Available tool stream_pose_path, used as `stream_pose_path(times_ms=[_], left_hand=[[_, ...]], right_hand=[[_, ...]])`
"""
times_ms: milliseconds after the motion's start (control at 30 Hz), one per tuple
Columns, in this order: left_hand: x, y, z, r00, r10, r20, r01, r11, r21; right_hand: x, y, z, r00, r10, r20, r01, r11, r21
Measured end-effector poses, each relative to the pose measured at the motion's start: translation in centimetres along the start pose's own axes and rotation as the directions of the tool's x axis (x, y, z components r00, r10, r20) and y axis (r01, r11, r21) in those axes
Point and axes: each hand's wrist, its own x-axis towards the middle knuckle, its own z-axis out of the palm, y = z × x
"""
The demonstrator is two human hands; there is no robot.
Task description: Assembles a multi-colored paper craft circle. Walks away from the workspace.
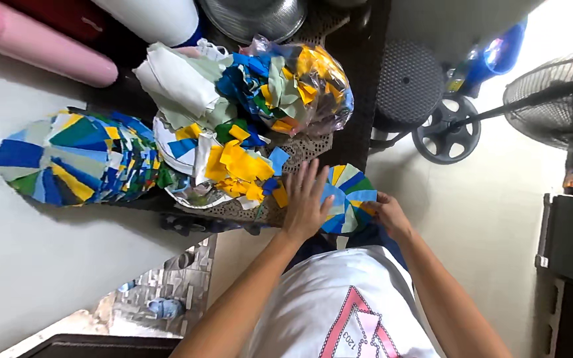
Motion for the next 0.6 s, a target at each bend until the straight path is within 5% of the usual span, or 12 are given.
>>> stream_pose_path(times_ms=[133, 333, 433, 600], left_hand=[[-6.2, -0.9, -2.1, 0.958, -0.188, -0.218, 0.176, 0.982, -0.072], [-15.7, 0.8, -0.5, 0.858, -0.468, -0.209, 0.413, 0.873, -0.259], [-17.8, 1.8, 1.2, 0.749, -0.639, -0.177, 0.534, 0.739, -0.411], [-20.6, 1.8, 2.6, 0.467, -0.882, -0.054, 0.695, 0.404, -0.594]], right_hand=[[-0.7, 0.4, -0.4, 0.997, -0.072, -0.011, 0.071, 0.995, -0.074], [-1.0, 1.2, -1.6, 0.993, -0.121, -0.005, 0.12, 0.989, -0.082], [-1.3, 1.7, -2.2, 0.991, -0.134, 0.013, 0.134, 0.99, -0.052], [-2.9, 1.5, -2.0, 0.987, -0.153, 0.04, 0.154, 0.987, -0.051]])
